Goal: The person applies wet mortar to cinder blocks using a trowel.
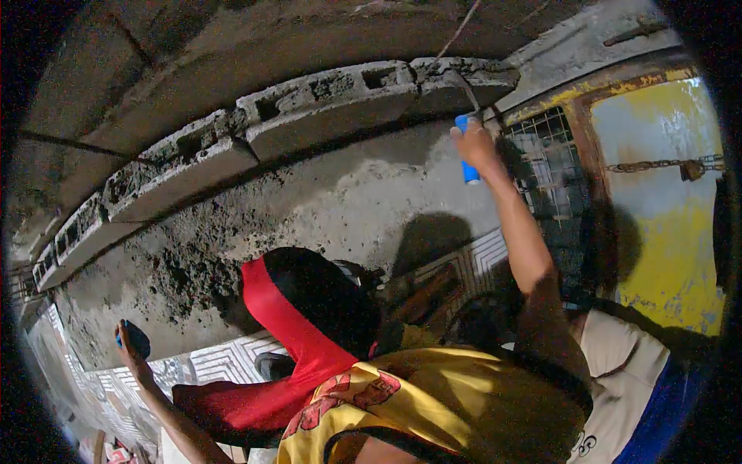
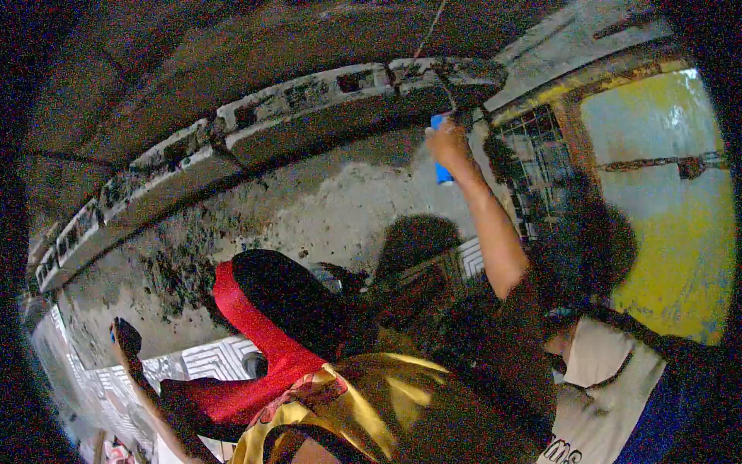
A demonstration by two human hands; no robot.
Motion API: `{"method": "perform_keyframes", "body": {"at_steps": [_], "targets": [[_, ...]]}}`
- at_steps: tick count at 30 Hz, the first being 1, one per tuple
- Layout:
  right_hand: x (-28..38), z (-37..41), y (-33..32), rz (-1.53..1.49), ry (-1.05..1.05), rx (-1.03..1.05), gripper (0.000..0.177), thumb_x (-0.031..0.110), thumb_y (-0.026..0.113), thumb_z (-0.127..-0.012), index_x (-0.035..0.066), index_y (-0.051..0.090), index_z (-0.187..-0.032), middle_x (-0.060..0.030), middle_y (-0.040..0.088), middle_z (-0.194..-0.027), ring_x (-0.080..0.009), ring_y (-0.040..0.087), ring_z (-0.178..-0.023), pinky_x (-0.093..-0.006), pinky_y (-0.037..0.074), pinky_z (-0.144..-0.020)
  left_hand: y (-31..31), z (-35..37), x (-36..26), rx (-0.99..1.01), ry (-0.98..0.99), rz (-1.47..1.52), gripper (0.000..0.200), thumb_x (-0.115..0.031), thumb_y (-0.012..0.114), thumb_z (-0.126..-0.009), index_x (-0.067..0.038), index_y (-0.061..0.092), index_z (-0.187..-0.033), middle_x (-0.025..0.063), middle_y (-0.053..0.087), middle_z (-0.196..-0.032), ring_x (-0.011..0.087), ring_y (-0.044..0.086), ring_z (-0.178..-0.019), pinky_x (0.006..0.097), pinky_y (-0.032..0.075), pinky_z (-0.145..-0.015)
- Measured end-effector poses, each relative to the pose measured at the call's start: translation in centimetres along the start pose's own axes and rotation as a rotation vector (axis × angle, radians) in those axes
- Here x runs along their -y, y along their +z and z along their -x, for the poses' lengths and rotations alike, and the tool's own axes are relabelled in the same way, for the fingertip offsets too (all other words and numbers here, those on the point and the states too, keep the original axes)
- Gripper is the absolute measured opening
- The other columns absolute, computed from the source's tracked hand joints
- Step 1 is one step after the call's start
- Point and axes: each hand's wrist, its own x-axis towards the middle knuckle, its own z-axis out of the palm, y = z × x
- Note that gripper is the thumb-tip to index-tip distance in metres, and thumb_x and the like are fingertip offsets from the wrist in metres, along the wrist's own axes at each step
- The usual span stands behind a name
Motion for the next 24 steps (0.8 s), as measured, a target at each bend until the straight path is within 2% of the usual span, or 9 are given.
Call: {"method": "perform_keyframes", "body": {"at_steps": [5,7,9,14,17,19,20,21,24], "targets": [[-0.2,-0.2,-1.3,-0.184,0.036,0.095,0.054,0.038,0.061,-0.083,-0.006,0.056,-0.114,-0.0291,0.059,-0.112,-0.0432,0.06,-0.1,-0.0475,0.047,-0.089,0.9,0.2,-0.5,0.013,-0.04,0.007,0.044,-0.045,0.058,-0.089,-0.013,0.058,-0.12,0.0081,0.055,-0.112,0.0201,0.052,-0.106,0.0361,0.043,-0.091],[-0.5,-0.2,-1.7,0.076,-0.182,0.119,0.042,0.035,0.058,-0.085,-0.003,0.059,-0.101,-0.0247,0.065,-0.096,-0.0375,0.063,-0.091,-0.047,0.049,-0.079,0.9,0.2,-0.4,0.174,0.111,0.074,0.034,-0.04,0.055,-0.092,-0.013,0.058,-0.113,0.0031,0.053,-0.094,0.0128,0.05,-0.086,0.0299,0.042,-0.074],[-0.7,3.0,-3.4,-0.098,-0.326,-0.112,0.04,0.036,0.06,-0.084,0.002,0.061,-0.104,-0.0224,0.065,-0.091,-0.0348,0.063,-0.086,-0.0464,0.048,-0.075,-0.6,-1.4,1.9,0.306,0.166,0.17,0.024,-0.033,0.053,-0.094,-0.014,0.057,-0.108,-0.0031,0.044,-0.075,0.0056,0.042,-0.066,0.0244,0.036,-0.058],[7.7,9.3,-10.1,-0.44,-0.139,0.529,0.045,0.032,0.061,-0.087,0.001,0.055,-0.119,-0.0135,0.065,-0.099,-0.0257,0.062,-0.091,-0.0374,0.049,-0.083,1.5,2.5,-4.4,-0.307,0.216,0.486,0.041,-0.041,0.063,-0.086,-0.012,0.061,-0.116,0.0037,0.059,-0.098,0.015,0.059,-0.085,0.031,0.051,-0.074],[13.8,9.1,-4.4,-0.338,-0.549,0.762,0.041,0.031,0.06,-0.087,0.002,0.056,-0.115,-0.0117,0.063,-0.083,-0.024,0.061,-0.078,-0.037,0.049,-0.072,4.3,4.8,-10.4,-0.292,0.317,0.947,0.033,-0.04,0.06,-0.087,-0.013,0.051,-0.104,0.0062,0.054,-0.093,0.0245,0.06,-0.088,0.0465,0.054,-0.079],[17.8,9.0,5.3,-0.278,-1.077,0.44,0.037,0.033,0.059,-0.086,0.002,0.059,-0.105,-0.0126,0.06,-0.074,-0.0238,0.06,-0.07,-0.0372,0.048,-0.066,5.1,5.2,-12.0,-0.228,0.453,0.879,0.031,-0.038,0.06,-0.086,-0.013,0.051,-0.103,0.0061,0.053,-0.094,0.0246,0.06,-0.089,0.0492,0.054,-0.078],[24.5,11.7,4.2,-0.21,-0.817,0.835,0.037,0.037,0.06,-0.086,0.002,0.06,-0.097,-0.0164,0.062,-0.078,-0.0289,0.061,-0.071,-0.04,0.048,-0.066,6.0,6.1,-12.6,-0.229,0.519,0.891,0.039,-0.024,0.068,-0.08,-0.009,0.049,-0.11,0.008,0.054,-0.099,0.0234,0.057,-0.093,0.0438,0.053,-0.083],[28.7,13.3,5.6,-0.334,-1.02,0.785,0.041,0.042,0.062,-0.085,0.001,0.059,-0.092,-0.0193,0.064,-0.084,-0.0322,0.063,-0.076,-0.0421,0.049,-0.07,6.9,6.9,-13.3,-0.227,0.585,0.903,0.051,-0.01,0.077,-0.074,-0.004,0.048,-0.116,0.01,0.054,-0.104,0.0221,0.055,-0.097,0.0383,0.052,-0.087],[41.8,14.3,16.1,-0.257,-1.311,0.622,0.043,0.045,0.061,-0.082,0.003,0.059,-0.092,-0.0244,0.064,-0.087,-0.0427,0.062,-0.083,-0.0486,0.048,-0.071,6.6,6.9,-13.0,-0.08,0.459,1.179,0.042,-0.03,0.067,-0.083,-0.008,0.048,-0.113,0.0121,0.054,-0.106,0.0245,0.056,-0.102,0.0433,0.052,-0.088]]}}
